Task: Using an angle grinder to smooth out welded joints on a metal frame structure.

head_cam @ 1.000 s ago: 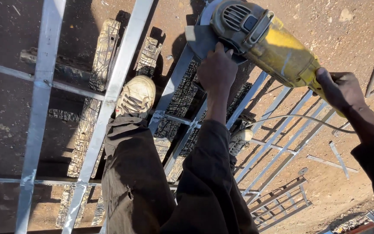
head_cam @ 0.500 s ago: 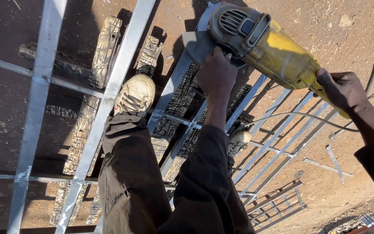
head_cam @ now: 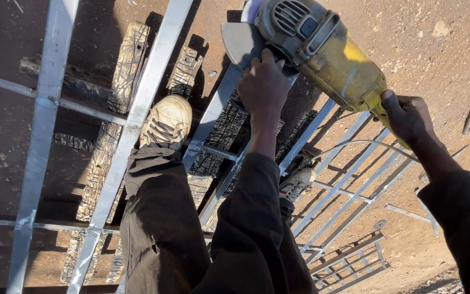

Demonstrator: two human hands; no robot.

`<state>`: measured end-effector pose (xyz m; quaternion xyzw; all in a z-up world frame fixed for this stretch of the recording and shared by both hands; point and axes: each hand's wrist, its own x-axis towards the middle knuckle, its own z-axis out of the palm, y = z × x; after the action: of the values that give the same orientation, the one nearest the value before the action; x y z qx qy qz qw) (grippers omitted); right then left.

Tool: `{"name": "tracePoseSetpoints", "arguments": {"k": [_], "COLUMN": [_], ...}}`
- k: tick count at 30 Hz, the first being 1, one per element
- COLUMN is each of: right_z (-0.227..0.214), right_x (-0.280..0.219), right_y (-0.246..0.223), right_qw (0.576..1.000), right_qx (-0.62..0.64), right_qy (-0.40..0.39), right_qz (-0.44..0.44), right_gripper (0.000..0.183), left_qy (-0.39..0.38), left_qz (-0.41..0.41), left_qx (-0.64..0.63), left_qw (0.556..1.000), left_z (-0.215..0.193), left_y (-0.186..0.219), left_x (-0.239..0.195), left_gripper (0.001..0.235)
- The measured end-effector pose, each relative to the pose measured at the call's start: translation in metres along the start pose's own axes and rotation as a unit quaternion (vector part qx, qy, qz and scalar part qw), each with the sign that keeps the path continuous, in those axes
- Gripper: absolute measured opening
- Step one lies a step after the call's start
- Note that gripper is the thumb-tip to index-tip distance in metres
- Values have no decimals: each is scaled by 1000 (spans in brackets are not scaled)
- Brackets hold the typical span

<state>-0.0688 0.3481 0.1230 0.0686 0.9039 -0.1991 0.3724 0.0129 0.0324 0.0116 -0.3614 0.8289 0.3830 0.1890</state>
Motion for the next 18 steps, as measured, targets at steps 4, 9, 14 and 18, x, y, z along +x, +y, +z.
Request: {"name": "tracePoseSetpoints", "arguments": {"k": [4, 9, 14, 18], "right_z": [-4, 1, 4, 7], "right_x": [-12, -15, -18, -34], "right_y": [-11, -14, -15, 2], "right_qw": [996, 993, 995, 995], "right_qx": [-85, -100, -87, -10], "right_qy": [-20, -46, -15, -73], "right_qz": [27, 38, -42, 60], "right_gripper": [58, 64, 54, 55], "left_qy": [26, -3, 12, 23], "left_qz": [11, -8, 3, -15], "left_qx": [18, 57, -6, 88], "left_qw": [999, 998, 1000, 996], "left_z": [-6, -6, -2, -11], "left_y": [4, 3, -8, 10], "left_x": [-9, -10, -16, -44], "left_gripper": [25, 26, 30, 31]}}
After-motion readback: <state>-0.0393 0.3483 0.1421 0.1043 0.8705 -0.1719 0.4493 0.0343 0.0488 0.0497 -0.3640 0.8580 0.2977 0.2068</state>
